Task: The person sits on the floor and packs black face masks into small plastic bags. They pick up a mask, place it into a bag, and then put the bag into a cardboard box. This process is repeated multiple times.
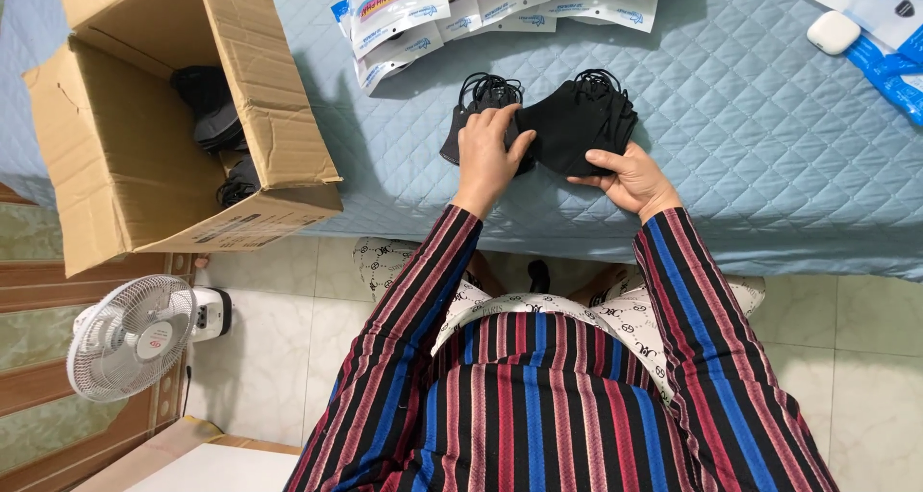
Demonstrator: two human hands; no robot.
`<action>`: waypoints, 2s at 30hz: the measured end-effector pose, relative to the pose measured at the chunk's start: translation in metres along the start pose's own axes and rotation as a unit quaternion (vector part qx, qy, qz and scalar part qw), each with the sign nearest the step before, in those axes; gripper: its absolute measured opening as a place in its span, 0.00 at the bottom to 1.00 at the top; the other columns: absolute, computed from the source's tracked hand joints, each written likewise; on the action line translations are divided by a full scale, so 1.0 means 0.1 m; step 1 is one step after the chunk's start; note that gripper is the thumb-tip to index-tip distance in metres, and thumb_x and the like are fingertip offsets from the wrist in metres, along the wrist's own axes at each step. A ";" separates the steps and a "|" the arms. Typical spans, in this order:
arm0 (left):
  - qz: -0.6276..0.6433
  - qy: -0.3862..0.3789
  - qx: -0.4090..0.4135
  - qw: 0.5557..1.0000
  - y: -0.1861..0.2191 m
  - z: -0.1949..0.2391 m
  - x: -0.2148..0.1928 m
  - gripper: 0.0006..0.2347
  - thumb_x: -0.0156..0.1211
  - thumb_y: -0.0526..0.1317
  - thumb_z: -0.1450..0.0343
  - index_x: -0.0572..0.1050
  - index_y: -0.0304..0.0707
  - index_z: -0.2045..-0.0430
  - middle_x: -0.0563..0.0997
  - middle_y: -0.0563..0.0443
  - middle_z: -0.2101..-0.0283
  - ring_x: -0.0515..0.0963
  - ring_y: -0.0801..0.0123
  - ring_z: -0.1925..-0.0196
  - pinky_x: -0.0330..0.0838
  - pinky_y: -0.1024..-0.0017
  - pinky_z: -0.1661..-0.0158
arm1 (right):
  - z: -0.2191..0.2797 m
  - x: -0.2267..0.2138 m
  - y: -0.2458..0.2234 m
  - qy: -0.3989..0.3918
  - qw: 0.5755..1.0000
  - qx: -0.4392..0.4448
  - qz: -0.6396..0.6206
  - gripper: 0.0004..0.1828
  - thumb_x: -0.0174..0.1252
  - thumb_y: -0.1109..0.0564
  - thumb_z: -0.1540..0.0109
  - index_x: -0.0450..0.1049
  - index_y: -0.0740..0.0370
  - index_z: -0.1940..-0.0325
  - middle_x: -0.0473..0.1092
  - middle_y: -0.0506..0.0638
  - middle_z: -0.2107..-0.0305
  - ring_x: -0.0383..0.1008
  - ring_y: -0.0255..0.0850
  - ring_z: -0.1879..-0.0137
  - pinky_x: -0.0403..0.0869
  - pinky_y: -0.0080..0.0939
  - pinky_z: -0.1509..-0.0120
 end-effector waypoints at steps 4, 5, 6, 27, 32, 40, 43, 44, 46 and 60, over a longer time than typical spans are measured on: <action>0.043 0.022 -0.010 0.999 0.11 -0.03 -0.16 0.08 0.69 0.44 0.30 0.78 0.52 0.60 0.78 0.64 0.66 0.77 0.74 0.59 0.66 0.72 0.54 | -0.03 -0.04 0.02 -0.005 1.000 -0.002 0.004 0.21 0.56 0.72 0.37 0.75 0.63 0.41 0.75 0.66 0.50 0.79 0.62 0.48 0.82 0.67 0.48; 0.112 0.018 -0.030 0.993 0.13 -0.04 -0.20 0.06 0.69 0.41 0.31 0.79 0.53 0.64 0.80 0.65 0.69 0.79 0.75 0.61 0.68 0.73 0.55 | -0.03 -0.03 0.01 0.000 1.000 0.000 0.002 0.20 0.57 0.72 0.38 0.76 0.63 0.42 0.75 0.65 0.50 0.79 0.61 0.47 0.82 0.67 0.48; 0.180 0.014 -0.050 0.982 0.15 -0.06 -0.25 0.05 0.69 0.38 0.32 0.81 0.54 0.67 0.82 0.66 0.72 0.81 0.77 0.64 0.70 0.74 0.55 | -0.03 -0.02 0.01 0.004 1.000 0.003 0.001 0.20 0.57 0.71 0.38 0.76 0.63 0.42 0.76 0.65 0.50 0.79 0.60 0.47 0.82 0.66 0.47; 0.024 0.141 -0.161 0.977 -0.76 0.29 -0.41 0.24 0.74 0.36 0.38 0.74 0.41 0.47 0.75 0.46 0.58 0.77 0.55 0.52 0.65 0.60 0.44 | 0.11 0.26 -0.14 0.026 0.998 0.045 -0.047 0.22 0.51 0.48 0.31 0.73 0.60 0.36 0.73 0.61 0.44 0.76 0.58 0.41 0.79 0.68 0.41; 0.049 0.062 -0.026 0.997 -0.33 0.03 -0.18 0.15 0.65 0.48 0.28 0.77 0.55 0.47 0.76 0.54 0.58 0.76 0.60 0.53 0.68 0.62 0.48 | 0.05 0.12 -0.08 0.009 1.000 0.007 -0.022 0.18 0.51 0.57 0.30 0.73 0.65 0.38 0.73 0.67 0.47 0.77 0.61 0.44 0.80 0.71 0.44; -0.093 -0.006 0.046 0.995 0.03 -0.07 0.16 0.23 0.71 0.51 0.34 0.76 0.49 0.46 0.75 0.53 0.53 0.72 0.61 0.45 0.66 0.64 0.50 | 0.05 0.13 -0.09 0.002 1.000 0.000 -0.003 0.19 0.52 0.62 0.32 0.72 0.63 0.36 0.74 0.65 0.47 0.78 0.60 0.46 0.81 0.70 0.47; -0.134 0.020 0.064 0.989 0.10 -0.04 0.11 0.21 0.73 0.47 0.36 0.77 0.46 0.51 0.75 0.54 0.56 0.72 0.65 0.47 0.65 0.67 0.49 | 0.04 0.10 -0.06 -0.004 1.000 0.001 0.006 0.19 0.52 0.63 0.31 0.72 0.62 0.36 0.74 0.65 0.48 0.79 0.60 0.47 0.82 0.68 0.48; -0.122 0.043 0.072 0.989 0.09 -0.04 0.09 0.18 0.74 0.46 0.38 0.75 0.49 0.57 0.74 0.58 0.59 0.72 0.67 0.49 0.66 0.68 0.50 | 0.03 0.08 -0.04 -0.006 1.000 0.003 0.009 0.19 0.53 0.63 0.32 0.72 0.62 0.36 0.74 0.65 0.47 0.79 0.59 0.47 0.82 0.68 0.48; -0.113 0.076 0.081 0.987 0.12 -0.06 0.03 0.17 0.75 0.44 0.40 0.73 0.51 0.63 0.74 0.61 0.62 0.73 0.68 0.51 0.66 0.68 0.51 | 0.02 0.04 -0.02 -0.017 1.000 0.001 0.017 0.19 0.53 0.62 0.32 0.72 0.61 0.35 0.74 0.64 0.47 0.79 0.59 0.48 0.82 0.68 0.49; 0.327 0.110 -0.170 0.923 -0.38 -0.10 -0.46 0.05 0.69 0.36 0.32 0.81 0.48 0.65 0.83 0.57 0.72 0.80 0.78 0.65 0.73 0.76 0.58 | 0.05 0.10 -0.07 0.011 1.000 -0.008 0.001 0.19 0.53 0.66 0.34 0.74 0.63 0.38 0.75 0.64 0.49 0.79 0.57 0.47 0.80 0.68 0.47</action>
Point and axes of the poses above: each hand's wrist, its own z-axis away from the middle knuckle, its own x-axis out of the palm, y = z × x, the point moved 5 cm from there along -z, towards the middle knuckle
